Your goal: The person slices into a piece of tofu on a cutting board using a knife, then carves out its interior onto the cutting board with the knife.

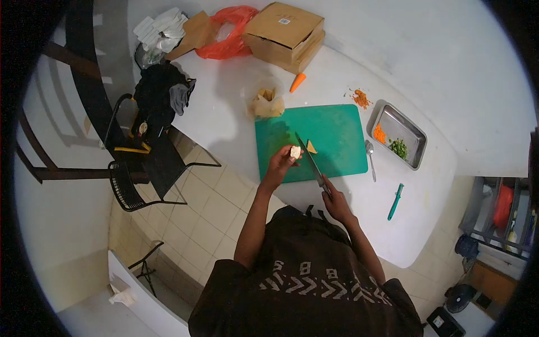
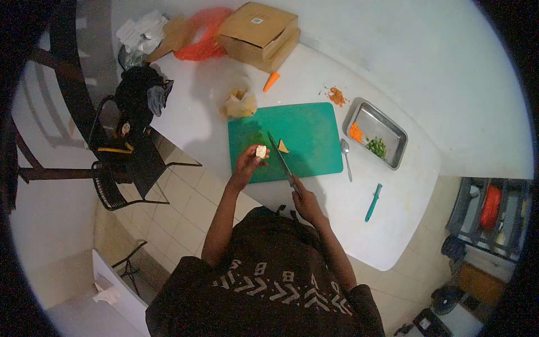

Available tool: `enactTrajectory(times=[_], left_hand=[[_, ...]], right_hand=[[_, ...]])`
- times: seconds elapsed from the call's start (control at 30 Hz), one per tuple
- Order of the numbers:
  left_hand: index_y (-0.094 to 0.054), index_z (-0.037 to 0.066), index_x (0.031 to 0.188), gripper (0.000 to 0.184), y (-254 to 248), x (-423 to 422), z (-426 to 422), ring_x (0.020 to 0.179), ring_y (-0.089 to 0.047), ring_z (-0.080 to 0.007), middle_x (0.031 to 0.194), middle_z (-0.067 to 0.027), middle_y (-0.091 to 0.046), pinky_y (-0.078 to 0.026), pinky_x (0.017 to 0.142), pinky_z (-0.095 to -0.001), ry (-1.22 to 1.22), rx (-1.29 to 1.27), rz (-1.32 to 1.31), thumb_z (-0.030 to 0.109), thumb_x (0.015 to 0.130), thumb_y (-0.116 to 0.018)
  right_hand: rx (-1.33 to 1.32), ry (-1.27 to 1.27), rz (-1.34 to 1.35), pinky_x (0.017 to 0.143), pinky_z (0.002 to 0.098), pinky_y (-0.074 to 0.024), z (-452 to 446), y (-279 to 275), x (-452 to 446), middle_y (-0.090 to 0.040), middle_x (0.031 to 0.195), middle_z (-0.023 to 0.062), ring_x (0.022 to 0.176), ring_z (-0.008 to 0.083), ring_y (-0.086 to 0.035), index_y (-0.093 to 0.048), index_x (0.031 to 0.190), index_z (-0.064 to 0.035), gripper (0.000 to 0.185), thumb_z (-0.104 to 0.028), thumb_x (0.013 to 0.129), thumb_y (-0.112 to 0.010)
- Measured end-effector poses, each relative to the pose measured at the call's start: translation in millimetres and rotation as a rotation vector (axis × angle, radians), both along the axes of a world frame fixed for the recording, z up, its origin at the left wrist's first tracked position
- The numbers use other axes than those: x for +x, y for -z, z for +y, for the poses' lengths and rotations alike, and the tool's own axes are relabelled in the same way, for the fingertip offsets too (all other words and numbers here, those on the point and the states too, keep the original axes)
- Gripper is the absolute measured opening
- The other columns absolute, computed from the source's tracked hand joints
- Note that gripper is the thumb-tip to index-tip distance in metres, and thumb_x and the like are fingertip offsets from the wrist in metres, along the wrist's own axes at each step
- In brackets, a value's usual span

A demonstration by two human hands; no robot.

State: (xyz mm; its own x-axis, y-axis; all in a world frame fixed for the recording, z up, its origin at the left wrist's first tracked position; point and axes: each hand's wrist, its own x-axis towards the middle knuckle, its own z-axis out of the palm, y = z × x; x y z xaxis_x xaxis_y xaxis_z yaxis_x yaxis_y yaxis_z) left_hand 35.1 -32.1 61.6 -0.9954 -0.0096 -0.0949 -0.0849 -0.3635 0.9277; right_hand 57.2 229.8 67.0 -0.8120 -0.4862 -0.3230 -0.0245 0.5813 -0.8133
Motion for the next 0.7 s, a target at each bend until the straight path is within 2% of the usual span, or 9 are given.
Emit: enactTrajectory(times=[0.27, 0.37, 0.7], left_hand=[[-0.049, 0.002, 0.133, 0.034, -10, -1, 3, 0.114, -0.059, -0.0196, 0.124, -0.0124, -0.062, -0.052, 0.091, -0.0355, 0.046, -0.179, 0.138, 0.007, 0.100, -0.052], [-0.048, 0.002, 0.132, 0.033, -12, -2, 5, 0.113, -0.060, -0.0207, 0.123, -0.0128, -0.062, -0.051, 0.093, -0.0377, 0.053, -0.179, 0.124, 0.014, 0.101, -0.052], [-0.049, 0.002, 0.133, 0.034, -13, -6, 7, 0.113, -0.058, -0.0182, 0.125, -0.0109, -0.062, -0.051, 0.092, -0.0341, 0.067, -0.194, 0.116, 0.008, 0.100, -0.052]], right_hand=[[0.000, 0.009, 0.011, 0.077, 0.0564, -0.0483, 3, -5, 1, -0.065, 0.101, 0.0324, 0.090, 0.0510, -0.062, -0.027, 0.154, -0.0193, 0.066, -0.007, 0.095, -0.053], [-0.001, 0.022, 0.020, 0.078, 0.0552, -0.0488, 3, -9, -1, -0.065, 0.105, 0.0319, 0.091, 0.0507, -0.062, -0.028, 0.154, -0.0189, 0.066, -0.006, 0.094, -0.053], [0.041, 0.040, -0.026, 0.079, 0.0500, -0.0505, 3, -13, -6, -0.065, 0.108, 0.0306, 0.094, 0.0484, -0.064, -0.028, 0.154, -0.0197, 0.064, -0.007, 0.096, -0.052]])
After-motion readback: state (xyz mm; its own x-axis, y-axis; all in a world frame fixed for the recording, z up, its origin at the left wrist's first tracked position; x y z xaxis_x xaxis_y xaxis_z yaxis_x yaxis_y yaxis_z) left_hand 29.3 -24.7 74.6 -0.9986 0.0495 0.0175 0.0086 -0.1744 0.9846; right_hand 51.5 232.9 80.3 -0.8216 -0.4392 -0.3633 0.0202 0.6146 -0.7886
